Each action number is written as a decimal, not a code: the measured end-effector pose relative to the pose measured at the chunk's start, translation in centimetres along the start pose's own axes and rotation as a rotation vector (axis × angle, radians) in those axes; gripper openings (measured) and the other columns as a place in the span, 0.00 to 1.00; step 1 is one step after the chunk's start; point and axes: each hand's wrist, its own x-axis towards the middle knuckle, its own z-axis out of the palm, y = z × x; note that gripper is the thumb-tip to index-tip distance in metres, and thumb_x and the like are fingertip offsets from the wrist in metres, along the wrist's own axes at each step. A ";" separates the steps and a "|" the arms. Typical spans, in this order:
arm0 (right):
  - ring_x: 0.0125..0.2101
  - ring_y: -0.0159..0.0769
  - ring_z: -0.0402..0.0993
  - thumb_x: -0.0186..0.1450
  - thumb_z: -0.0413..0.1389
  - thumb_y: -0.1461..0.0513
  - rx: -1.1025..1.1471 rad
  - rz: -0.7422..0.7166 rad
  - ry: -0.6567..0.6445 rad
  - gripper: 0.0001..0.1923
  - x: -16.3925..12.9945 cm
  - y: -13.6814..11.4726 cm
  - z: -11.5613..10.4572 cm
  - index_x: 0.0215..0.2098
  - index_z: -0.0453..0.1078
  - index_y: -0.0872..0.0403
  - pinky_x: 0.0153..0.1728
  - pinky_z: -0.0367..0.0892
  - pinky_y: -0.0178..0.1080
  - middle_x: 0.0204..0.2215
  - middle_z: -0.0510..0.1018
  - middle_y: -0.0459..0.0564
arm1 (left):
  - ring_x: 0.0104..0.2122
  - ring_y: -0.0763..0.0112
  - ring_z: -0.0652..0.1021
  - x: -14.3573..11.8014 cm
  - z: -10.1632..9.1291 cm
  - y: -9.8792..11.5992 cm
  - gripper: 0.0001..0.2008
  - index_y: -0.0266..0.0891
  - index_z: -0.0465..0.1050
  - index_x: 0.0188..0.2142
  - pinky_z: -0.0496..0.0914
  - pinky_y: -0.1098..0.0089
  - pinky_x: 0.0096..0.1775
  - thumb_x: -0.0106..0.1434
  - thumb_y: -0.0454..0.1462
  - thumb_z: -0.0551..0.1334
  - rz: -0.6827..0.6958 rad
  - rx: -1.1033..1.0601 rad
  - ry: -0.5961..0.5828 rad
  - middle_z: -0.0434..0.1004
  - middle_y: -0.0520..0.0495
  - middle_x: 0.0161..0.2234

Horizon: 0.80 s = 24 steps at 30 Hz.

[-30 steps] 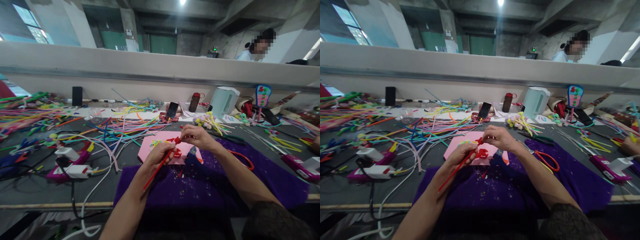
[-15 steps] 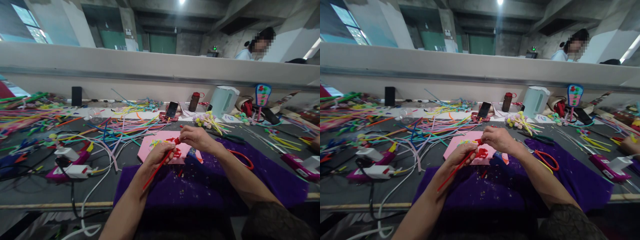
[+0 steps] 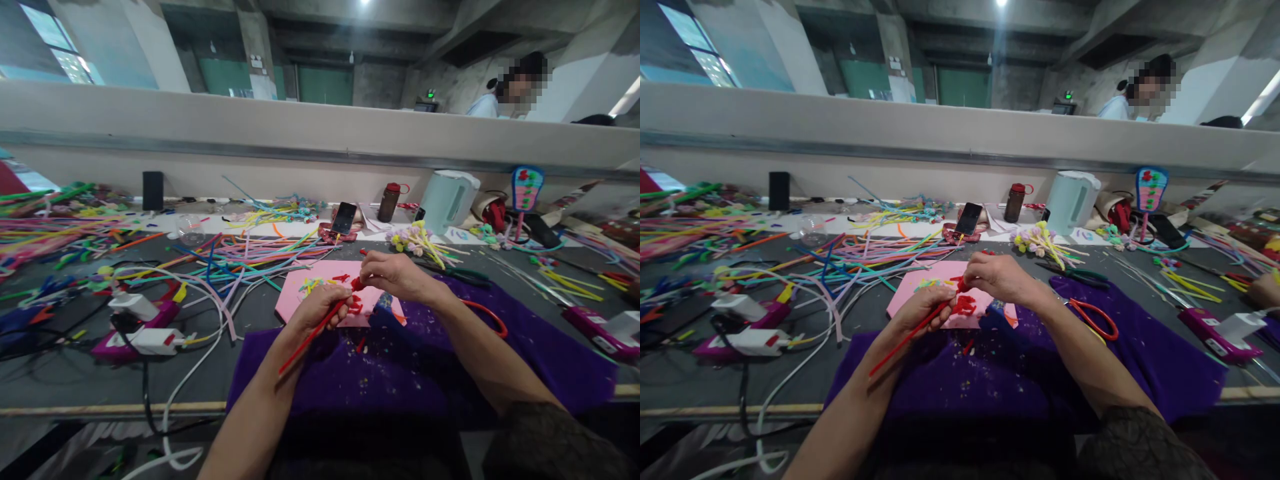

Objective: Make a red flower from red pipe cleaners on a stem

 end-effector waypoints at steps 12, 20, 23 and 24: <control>0.32 0.30 0.69 0.62 0.51 0.65 -0.003 0.025 -0.014 0.06 -0.1 0.3 0.3 0.33 0.71 0.53 0.34 0.63 0.34 0.35 0.72 0.48 | 0.07 0.82 0.59 0.0 0.3 0.2 0.11 0.34 0.67 0.20 0.50 0.79 0.11 0.54 0.39 0.55 0.000 0.008 -0.010 0.63 0.54 0.09; 0.28 0.29 0.70 0.63 0.50 0.61 0.210 0.032 0.221 0.11 0.0 0.9 -0.2 0.42 0.71 0.52 0.29 0.66 0.34 0.34 0.73 0.50 | 0.07 0.81 0.61 -0.2 -0.1 0.4 0.11 0.34 0.67 0.22 0.50 0.80 0.10 0.53 0.41 0.57 -0.017 -0.110 0.017 0.65 0.53 0.10; 0.22 0.26 0.68 0.64 0.49 0.61 0.304 0.099 0.316 0.11 -0.1 1.1 -0.2 0.41 0.71 0.52 0.25 0.66 0.33 0.31 0.73 0.49 | 0.07 0.82 0.60 -0.2 -0.4 0.3 0.11 0.34 0.66 0.23 0.50 0.80 0.10 0.53 0.41 0.57 -0.047 -0.197 -0.006 0.65 0.54 0.11; 0.21 0.26 0.68 0.63 0.50 0.61 0.326 0.110 0.327 0.11 -0.1 1.2 -0.1 0.41 0.71 0.52 0.25 0.66 0.33 0.31 0.73 0.48 | 0.07 0.82 0.60 -0.1 -0.5 0.2 0.11 0.34 0.66 0.23 0.49 0.80 0.10 0.52 0.41 0.57 -0.049 -0.216 -0.015 0.65 0.54 0.11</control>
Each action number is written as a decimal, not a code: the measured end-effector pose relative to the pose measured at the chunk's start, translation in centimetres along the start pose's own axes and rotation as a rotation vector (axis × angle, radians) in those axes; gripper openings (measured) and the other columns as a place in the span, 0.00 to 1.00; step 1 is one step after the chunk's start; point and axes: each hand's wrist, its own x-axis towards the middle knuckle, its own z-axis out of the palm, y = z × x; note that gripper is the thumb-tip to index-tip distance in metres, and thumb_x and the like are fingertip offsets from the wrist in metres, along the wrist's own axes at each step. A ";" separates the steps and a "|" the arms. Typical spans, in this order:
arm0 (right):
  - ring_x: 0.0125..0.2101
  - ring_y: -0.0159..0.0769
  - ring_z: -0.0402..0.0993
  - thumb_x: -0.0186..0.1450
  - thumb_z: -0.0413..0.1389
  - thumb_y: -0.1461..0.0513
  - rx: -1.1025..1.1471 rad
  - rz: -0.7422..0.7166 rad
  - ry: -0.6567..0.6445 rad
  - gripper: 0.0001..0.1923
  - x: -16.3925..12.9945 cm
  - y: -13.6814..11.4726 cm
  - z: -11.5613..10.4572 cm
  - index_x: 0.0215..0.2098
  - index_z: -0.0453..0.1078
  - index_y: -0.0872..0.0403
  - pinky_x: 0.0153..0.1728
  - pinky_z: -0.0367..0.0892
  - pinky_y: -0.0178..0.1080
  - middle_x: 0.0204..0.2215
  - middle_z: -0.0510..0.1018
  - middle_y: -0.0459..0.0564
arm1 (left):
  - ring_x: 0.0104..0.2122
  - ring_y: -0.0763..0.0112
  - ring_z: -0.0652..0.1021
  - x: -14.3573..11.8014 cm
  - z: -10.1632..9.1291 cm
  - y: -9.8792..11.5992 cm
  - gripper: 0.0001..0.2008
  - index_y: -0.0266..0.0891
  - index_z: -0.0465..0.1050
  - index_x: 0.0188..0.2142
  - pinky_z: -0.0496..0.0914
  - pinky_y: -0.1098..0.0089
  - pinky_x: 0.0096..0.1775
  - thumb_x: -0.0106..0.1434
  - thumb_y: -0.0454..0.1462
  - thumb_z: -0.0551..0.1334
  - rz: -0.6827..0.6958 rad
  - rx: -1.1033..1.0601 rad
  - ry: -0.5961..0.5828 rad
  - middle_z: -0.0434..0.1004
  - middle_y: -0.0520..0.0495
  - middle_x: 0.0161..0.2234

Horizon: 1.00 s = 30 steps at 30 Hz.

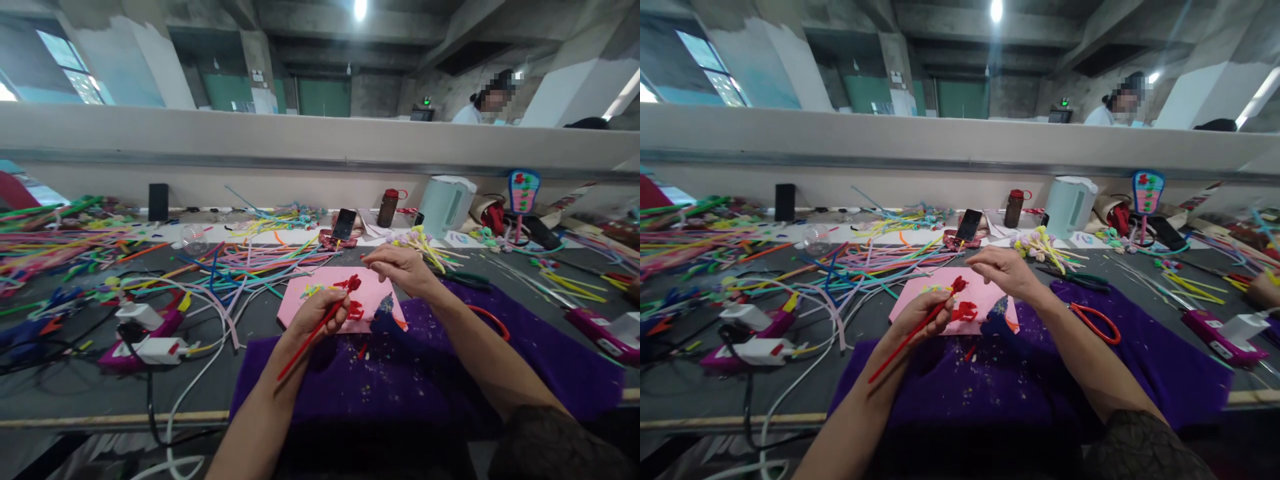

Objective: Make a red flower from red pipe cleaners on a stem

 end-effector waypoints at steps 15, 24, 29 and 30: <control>0.31 0.31 0.69 0.62 0.53 0.62 -0.071 -0.114 -0.107 0.08 -0.1 -1.0 1.4 0.38 0.71 0.53 0.30 0.65 0.34 0.32 0.71 0.50 | 0.07 0.81 0.60 0.4 -0.3 -0.7 0.12 0.34 0.67 0.21 0.49 0.80 0.09 0.54 0.41 0.56 0.021 0.069 -0.028 0.64 0.53 0.09; 0.29 0.30 0.68 0.62 0.51 0.65 -0.141 -0.053 -0.142 0.06 -0.1 -0.9 1.8 0.33 0.70 0.56 0.29 0.64 0.33 0.29 0.72 0.49 | 0.07 0.82 0.60 0.3 -0.2 -0.7 0.13 0.33 0.67 0.22 0.50 0.79 0.09 0.54 0.42 0.56 0.037 0.104 -0.047 0.65 0.53 0.10; 0.29 0.29 0.69 0.62 0.51 0.65 -0.181 -0.034 -0.157 0.07 -0.1 -0.9 1.9 0.31 0.70 0.57 0.31 0.64 0.33 0.28 0.72 0.48 | 0.07 0.82 0.61 0.3 -0.3 -0.8 0.12 0.32 0.67 0.23 0.50 0.80 0.10 0.55 0.41 0.56 0.029 0.083 -0.066 0.66 0.53 0.11; 0.28 0.29 0.69 0.62 0.51 0.65 -0.190 -0.031 -0.158 0.07 -0.1 -0.9 1.9 0.30 0.71 0.57 0.31 0.64 0.33 0.28 0.72 0.49 | 0.07 0.82 0.61 0.3 -0.3 -0.8 0.12 0.33 0.67 0.22 0.50 0.79 0.09 0.55 0.40 0.56 0.025 0.086 -0.068 0.66 0.53 0.11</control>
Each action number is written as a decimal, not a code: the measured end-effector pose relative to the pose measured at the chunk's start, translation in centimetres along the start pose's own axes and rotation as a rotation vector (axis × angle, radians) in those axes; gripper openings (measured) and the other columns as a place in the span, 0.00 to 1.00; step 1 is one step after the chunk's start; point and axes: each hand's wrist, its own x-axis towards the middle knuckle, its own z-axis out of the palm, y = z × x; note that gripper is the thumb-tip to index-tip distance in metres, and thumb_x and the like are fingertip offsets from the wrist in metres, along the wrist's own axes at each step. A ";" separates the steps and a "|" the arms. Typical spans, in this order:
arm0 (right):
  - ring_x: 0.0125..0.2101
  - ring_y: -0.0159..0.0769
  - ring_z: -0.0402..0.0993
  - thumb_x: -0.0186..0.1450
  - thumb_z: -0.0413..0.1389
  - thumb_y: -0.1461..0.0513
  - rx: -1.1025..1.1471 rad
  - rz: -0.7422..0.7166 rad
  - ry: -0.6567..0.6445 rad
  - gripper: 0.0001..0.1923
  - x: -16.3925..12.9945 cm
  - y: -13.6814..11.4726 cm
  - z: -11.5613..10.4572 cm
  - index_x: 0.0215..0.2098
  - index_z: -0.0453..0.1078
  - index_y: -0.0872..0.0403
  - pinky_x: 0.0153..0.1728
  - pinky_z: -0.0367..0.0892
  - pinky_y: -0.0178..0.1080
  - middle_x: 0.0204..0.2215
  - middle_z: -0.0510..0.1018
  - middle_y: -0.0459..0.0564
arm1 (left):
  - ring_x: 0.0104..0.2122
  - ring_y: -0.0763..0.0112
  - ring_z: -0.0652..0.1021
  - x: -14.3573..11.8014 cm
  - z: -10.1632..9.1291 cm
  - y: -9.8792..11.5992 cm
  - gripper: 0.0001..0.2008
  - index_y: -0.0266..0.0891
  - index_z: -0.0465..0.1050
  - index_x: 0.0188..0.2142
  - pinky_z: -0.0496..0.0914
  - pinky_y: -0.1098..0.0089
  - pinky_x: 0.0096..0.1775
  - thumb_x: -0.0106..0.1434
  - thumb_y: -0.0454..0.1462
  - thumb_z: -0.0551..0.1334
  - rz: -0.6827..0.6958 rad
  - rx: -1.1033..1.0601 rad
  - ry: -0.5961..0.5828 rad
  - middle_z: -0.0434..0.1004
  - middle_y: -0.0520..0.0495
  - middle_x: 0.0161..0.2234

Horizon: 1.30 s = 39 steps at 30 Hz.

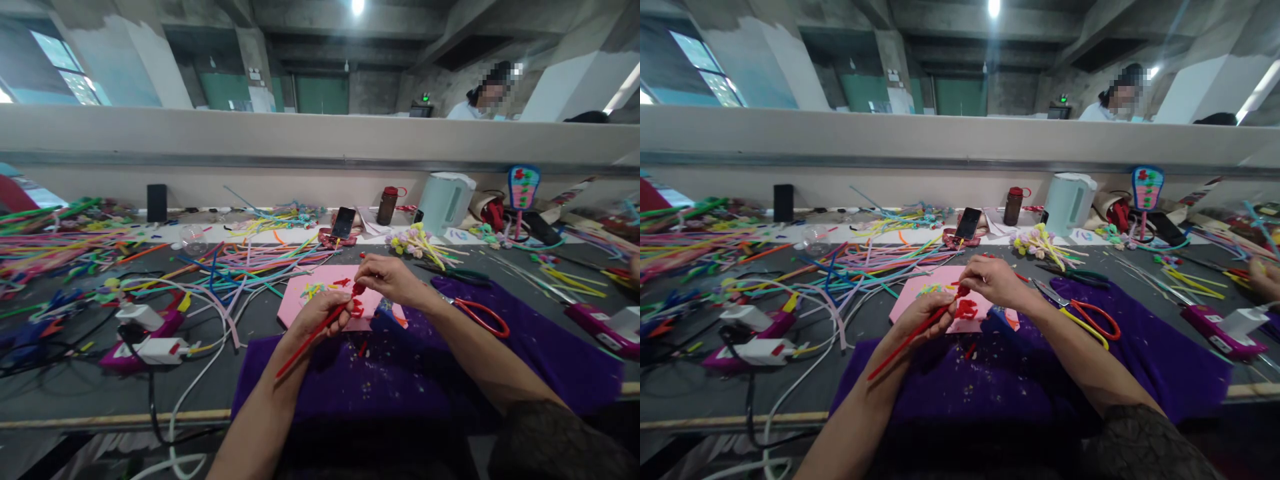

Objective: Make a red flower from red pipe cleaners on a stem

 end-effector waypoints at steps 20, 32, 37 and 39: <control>0.31 0.30 0.69 0.63 0.50 0.64 -0.081 -0.064 -0.082 0.08 -0.1 0.1 -0.6 0.30 0.71 0.56 0.33 0.64 0.33 0.30 0.71 0.49 | 0.07 0.82 0.59 -0.3 0.7 0.5 0.13 0.34 0.68 0.22 0.49 0.79 0.10 0.54 0.42 0.55 -0.023 0.106 0.069 0.64 0.53 0.09; 0.23 0.27 0.68 0.65 0.46 0.59 0.231 0.108 0.319 0.15 -0.2 0.1 -0.9 0.44 0.70 0.55 0.27 0.66 0.33 0.28 0.75 0.48 | 0.11 0.82 0.64 -0.6 1.1 0.8 0.11 0.33 0.70 0.26 0.53 0.80 0.14 0.54 0.41 0.59 0.104 -0.109 0.165 0.67 0.53 0.14; 0.15 0.24 0.65 0.61 0.50 0.53 0.561 0.377 0.096 0.17 -0.1 -0.2 0.4 0.27 0.70 0.59 0.15 0.59 0.29 0.19 0.73 0.46 | 0.22 0.77 0.71 -0.9 1.4 0.8 0.12 0.32 0.72 0.29 0.60 0.79 0.20 0.52 0.41 0.62 0.213 -0.235 0.219 0.72 0.47 0.25; 0.13 0.24 0.65 0.60 0.52 0.53 0.672 0.434 -0.104 0.17 -0.1 -0.7 1.3 0.25 0.70 0.59 0.14 0.59 0.28 0.18 0.72 0.45 | 0.23 0.77 0.71 -0.8 1.5 0.7 0.13 0.32 0.73 0.31 0.62 0.78 0.21 0.52 0.42 0.62 0.253 -0.224 0.220 0.72 0.47 0.26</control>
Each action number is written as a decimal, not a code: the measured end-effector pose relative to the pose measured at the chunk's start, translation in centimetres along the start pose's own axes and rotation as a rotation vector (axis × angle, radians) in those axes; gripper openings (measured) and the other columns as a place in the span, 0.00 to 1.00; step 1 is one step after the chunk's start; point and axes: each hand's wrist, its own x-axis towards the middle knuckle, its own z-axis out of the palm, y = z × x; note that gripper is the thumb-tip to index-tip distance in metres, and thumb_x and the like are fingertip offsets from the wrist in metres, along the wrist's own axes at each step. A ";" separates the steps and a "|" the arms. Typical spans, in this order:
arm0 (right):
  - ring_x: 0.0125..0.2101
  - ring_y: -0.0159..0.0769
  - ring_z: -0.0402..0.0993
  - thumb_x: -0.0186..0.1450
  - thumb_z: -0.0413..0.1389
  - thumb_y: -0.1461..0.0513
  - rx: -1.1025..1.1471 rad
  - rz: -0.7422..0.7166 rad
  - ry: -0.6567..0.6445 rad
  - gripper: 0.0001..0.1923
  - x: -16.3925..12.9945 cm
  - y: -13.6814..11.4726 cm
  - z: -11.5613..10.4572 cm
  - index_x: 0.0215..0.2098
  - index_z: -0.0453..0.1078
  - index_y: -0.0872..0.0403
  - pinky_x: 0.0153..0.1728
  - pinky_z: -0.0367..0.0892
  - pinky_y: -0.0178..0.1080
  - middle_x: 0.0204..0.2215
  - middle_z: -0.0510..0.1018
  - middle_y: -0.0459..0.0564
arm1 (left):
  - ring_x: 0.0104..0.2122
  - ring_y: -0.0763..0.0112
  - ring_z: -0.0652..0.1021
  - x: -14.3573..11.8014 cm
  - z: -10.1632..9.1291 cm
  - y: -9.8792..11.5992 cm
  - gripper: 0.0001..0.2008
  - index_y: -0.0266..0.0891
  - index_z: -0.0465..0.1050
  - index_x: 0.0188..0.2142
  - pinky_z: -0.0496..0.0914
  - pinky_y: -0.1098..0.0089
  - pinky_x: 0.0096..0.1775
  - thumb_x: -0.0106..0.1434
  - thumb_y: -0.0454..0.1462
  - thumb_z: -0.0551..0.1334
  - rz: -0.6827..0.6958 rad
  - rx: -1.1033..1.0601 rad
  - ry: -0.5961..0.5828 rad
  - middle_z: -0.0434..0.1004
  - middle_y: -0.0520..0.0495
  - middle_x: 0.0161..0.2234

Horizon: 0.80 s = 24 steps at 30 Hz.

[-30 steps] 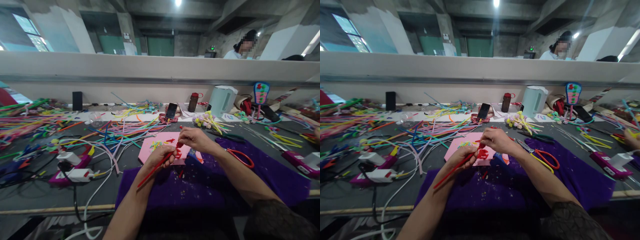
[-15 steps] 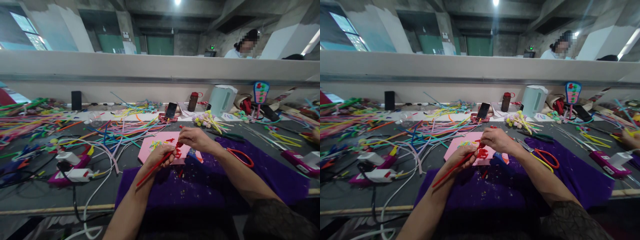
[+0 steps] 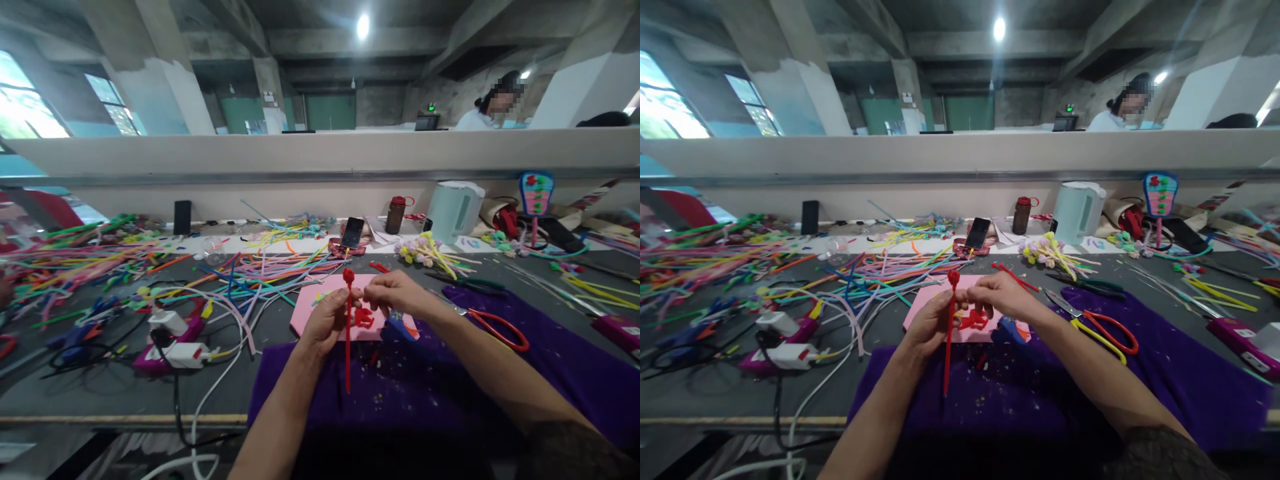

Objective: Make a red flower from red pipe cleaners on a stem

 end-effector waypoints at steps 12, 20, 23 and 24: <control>0.10 0.22 0.62 0.57 0.53 0.56 0.207 0.113 -0.088 0.15 0.1 1.4 3.5 0.21 0.66 0.59 0.11 0.54 0.26 0.15 0.69 0.42 | 0.18 0.76 0.69 0.2 0.1 -0.7 0.20 0.31 0.72 0.35 0.63 0.73 0.21 0.51 0.47 0.62 0.069 0.120 -0.096 0.72 0.48 0.23; 0.12 0.23 0.63 0.59 0.51 0.56 0.021 0.094 -0.069 0.15 0.1 1.2 3.4 0.20 0.64 0.58 0.12 0.56 0.27 0.15 0.69 0.42 | 0.20 0.76 0.71 0.7 -0.5 -0.6 0.14 0.33 0.73 0.28 0.65 0.75 0.23 0.44 0.40 0.68 0.061 0.101 0.130 0.72 0.51 0.22; 0.13 0.25 0.65 0.60 0.50 0.54 -0.162 0.075 -0.051 0.15 -0.7 0.3 1.6 0.24 0.67 0.58 0.15 0.58 0.28 0.18 0.71 0.44 | 0.17 0.83 0.67 0.8 -0.6 -0.5 0.13 0.32 0.73 0.28 0.56 0.81 0.17 0.46 0.40 0.67 0.055 0.159 0.165 0.72 0.51 0.22; 0.14 0.25 0.65 0.60 0.49 0.54 -0.217 0.054 -0.001 0.16 -1.2 0.0 0.7 0.25 0.67 0.58 0.16 0.59 0.29 0.19 0.71 0.44 | 0.16 0.84 0.65 0.8 -0.5 -0.4 0.13 0.33 0.73 0.29 0.53 0.81 0.15 0.47 0.41 0.66 0.054 0.166 0.160 0.73 0.50 0.23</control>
